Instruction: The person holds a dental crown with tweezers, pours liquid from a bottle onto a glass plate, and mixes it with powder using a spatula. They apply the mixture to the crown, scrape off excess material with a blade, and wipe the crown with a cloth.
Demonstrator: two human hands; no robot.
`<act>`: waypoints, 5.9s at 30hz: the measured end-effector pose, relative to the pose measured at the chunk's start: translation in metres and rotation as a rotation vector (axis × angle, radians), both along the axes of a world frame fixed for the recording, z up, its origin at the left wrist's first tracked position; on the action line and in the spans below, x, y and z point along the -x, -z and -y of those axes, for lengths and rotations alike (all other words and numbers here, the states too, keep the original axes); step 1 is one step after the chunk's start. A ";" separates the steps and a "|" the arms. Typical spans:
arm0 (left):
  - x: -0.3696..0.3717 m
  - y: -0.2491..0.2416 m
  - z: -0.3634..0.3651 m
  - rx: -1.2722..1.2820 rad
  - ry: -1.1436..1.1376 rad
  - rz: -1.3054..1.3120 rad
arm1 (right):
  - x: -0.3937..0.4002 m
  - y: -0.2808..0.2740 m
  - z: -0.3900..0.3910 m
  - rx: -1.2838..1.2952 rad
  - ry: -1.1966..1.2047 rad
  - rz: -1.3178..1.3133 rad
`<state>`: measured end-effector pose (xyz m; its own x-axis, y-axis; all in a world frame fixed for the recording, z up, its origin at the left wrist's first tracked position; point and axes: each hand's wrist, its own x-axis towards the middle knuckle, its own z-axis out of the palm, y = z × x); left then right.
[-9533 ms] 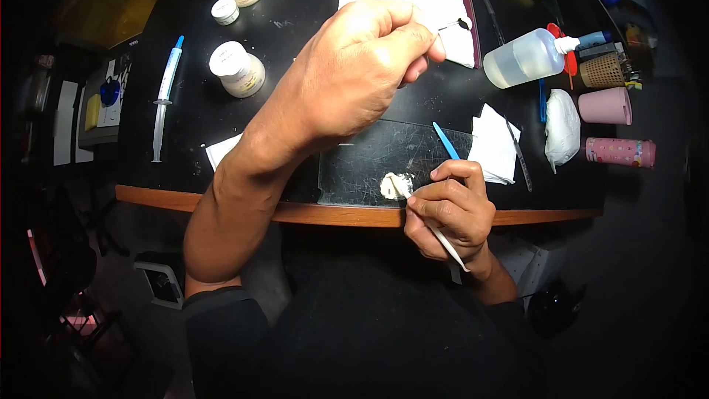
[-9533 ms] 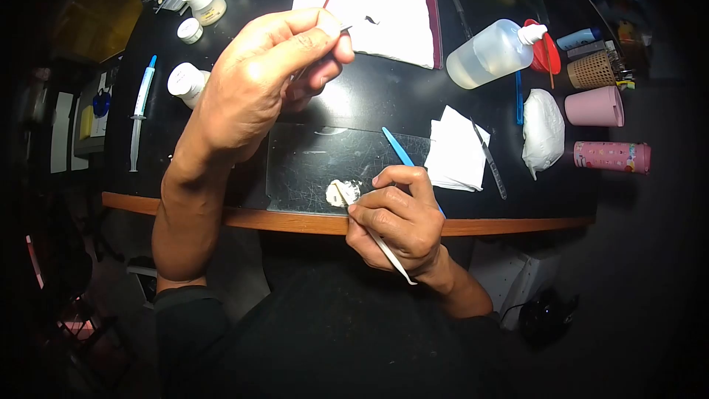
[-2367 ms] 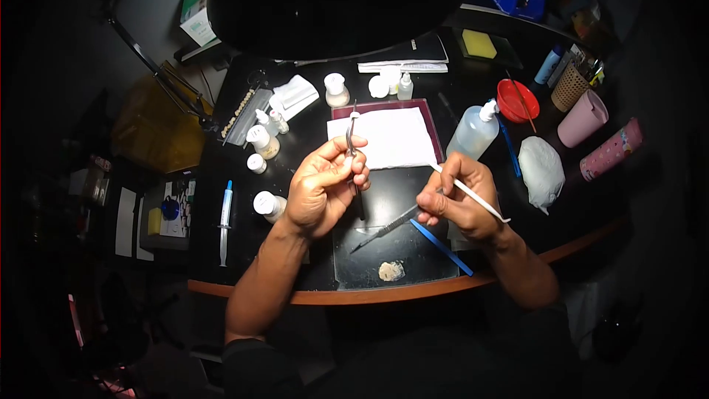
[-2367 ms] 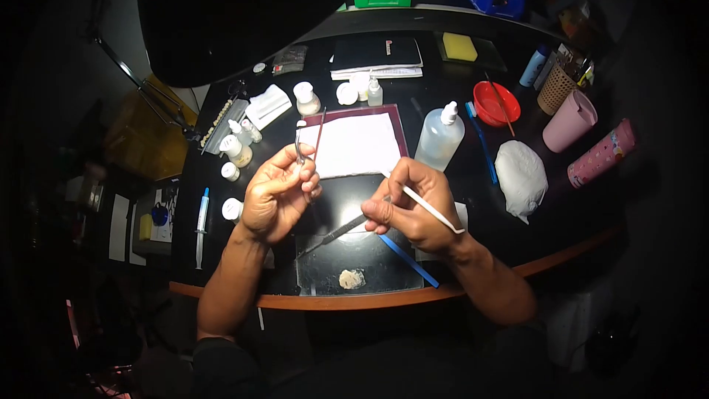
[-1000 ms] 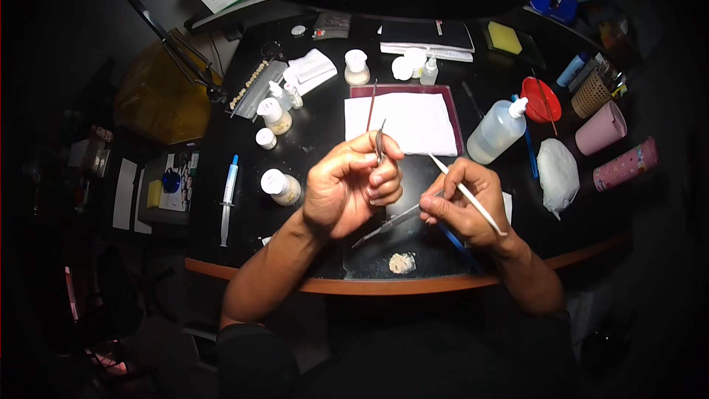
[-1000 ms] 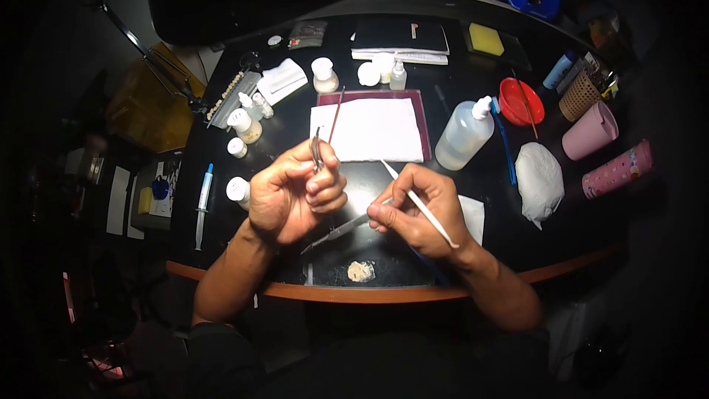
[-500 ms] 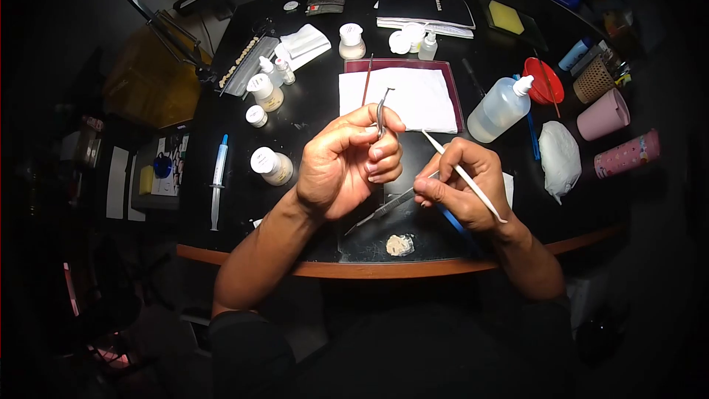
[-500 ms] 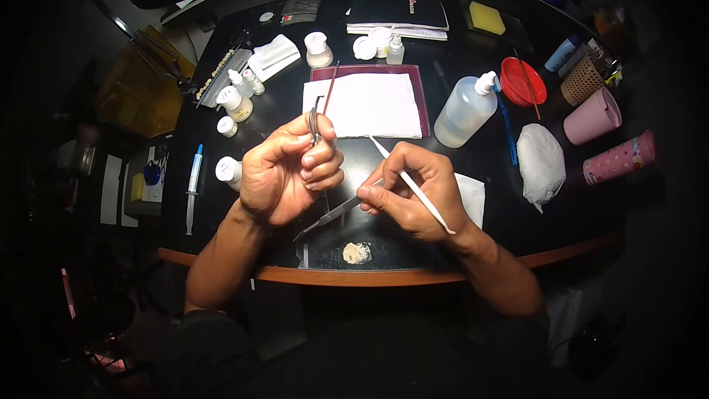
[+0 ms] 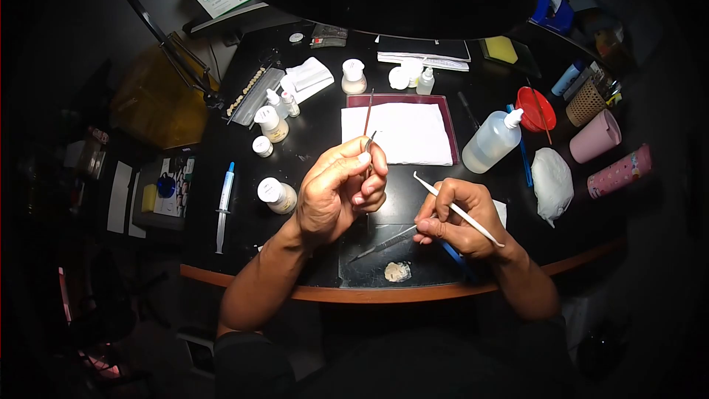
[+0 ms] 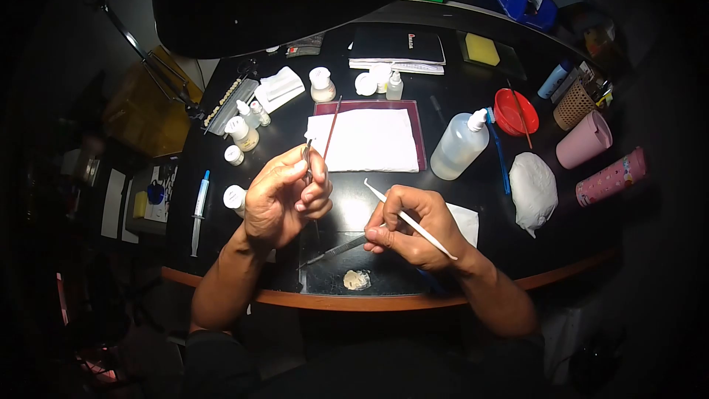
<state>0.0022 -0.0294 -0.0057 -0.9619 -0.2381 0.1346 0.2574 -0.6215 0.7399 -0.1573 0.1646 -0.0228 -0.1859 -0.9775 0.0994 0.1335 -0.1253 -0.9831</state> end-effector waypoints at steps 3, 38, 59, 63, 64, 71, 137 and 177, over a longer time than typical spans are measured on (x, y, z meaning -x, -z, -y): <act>0.001 0.002 -0.003 -0.037 0.067 -0.009 | -0.006 0.005 0.004 0.026 0.028 -0.010; -0.005 -0.023 -0.013 1.257 -0.540 0.161 | -0.001 0.014 0.009 -0.002 0.152 -0.888; -0.003 -0.016 -0.024 1.115 -0.460 0.156 | -0.001 -0.008 0.000 0.342 0.627 -0.745; -0.001 -0.014 -0.027 1.155 -0.483 0.124 | -0.001 -0.012 -0.002 0.584 0.677 -0.778; -0.001 -0.015 -0.028 1.170 -0.479 0.128 | 0.001 -0.006 -0.005 0.584 0.655 -0.764; 0.001 -0.010 -0.030 1.195 -0.496 0.041 | -0.008 -0.009 -0.005 0.654 0.573 -0.728; -0.002 -0.019 -0.036 0.626 -0.039 0.353 | -0.013 -0.021 -0.006 0.583 0.451 -0.879; -0.004 -0.018 -0.035 0.652 -0.008 0.355 | -0.015 -0.025 -0.009 0.558 0.422 -0.878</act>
<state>0.0060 0.0060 0.0119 -0.9723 -0.2237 -0.0675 -0.0630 -0.0270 0.9976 -0.1426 0.1738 0.0018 -0.1420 -0.6304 0.7632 -0.7355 -0.4488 -0.5076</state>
